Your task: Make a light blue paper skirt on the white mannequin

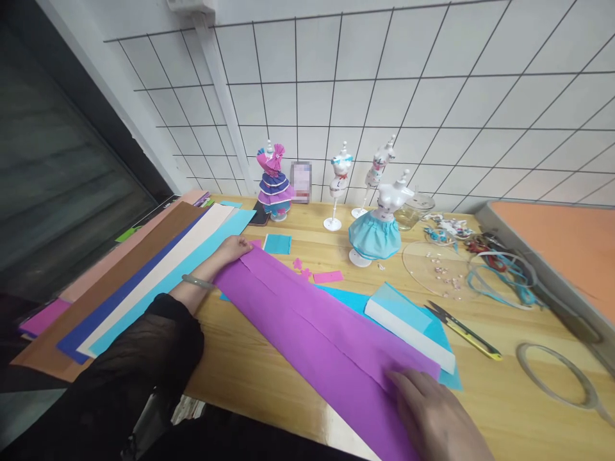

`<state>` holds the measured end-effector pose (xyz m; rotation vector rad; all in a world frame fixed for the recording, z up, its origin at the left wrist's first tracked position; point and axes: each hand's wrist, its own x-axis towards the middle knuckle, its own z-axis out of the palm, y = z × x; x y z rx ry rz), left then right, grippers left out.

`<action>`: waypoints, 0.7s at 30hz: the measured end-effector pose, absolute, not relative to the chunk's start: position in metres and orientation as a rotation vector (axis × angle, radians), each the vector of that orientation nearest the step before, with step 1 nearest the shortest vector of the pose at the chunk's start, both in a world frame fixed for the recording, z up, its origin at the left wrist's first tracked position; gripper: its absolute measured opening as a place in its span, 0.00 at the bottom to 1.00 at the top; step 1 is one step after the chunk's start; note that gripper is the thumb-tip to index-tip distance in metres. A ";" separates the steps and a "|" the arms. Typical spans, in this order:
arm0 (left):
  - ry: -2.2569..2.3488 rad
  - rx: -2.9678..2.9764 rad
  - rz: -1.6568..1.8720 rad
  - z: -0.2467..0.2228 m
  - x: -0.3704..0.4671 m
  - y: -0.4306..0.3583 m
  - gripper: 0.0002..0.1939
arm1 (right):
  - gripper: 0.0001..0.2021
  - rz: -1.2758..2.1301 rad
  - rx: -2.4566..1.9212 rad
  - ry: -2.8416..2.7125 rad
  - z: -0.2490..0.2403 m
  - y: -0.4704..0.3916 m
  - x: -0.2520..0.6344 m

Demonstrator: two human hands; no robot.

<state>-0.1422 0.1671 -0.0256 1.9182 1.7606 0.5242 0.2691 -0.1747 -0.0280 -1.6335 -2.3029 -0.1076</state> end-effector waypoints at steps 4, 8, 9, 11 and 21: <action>1.798 2.031 0.473 -0.023 -0.142 0.166 0.11 | 0.18 0.018 -1.715 -2.233 -0.019 -0.168 0.268; 1.751 2.202 0.474 -0.020 -0.140 0.166 0.18 | 0.22 0.056 -1.797 -2.155 -0.013 -0.154 0.271; 1.712 2.257 0.474 -0.019 -0.139 0.167 0.19 | 0.22 0.062 -1.803 -2.150 -0.012 -0.148 0.271; 1.615 2.361 0.459 -0.018 -0.135 0.169 0.19 | 0.20 0.091 -1.805 -2.154 -0.009 -0.133 0.268; 1.199 2.586 0.263 -0.023 -0.122 0.187 0.13 | 0.18 0.320 -1.728 -2.217 -0.007 -0.052 0.228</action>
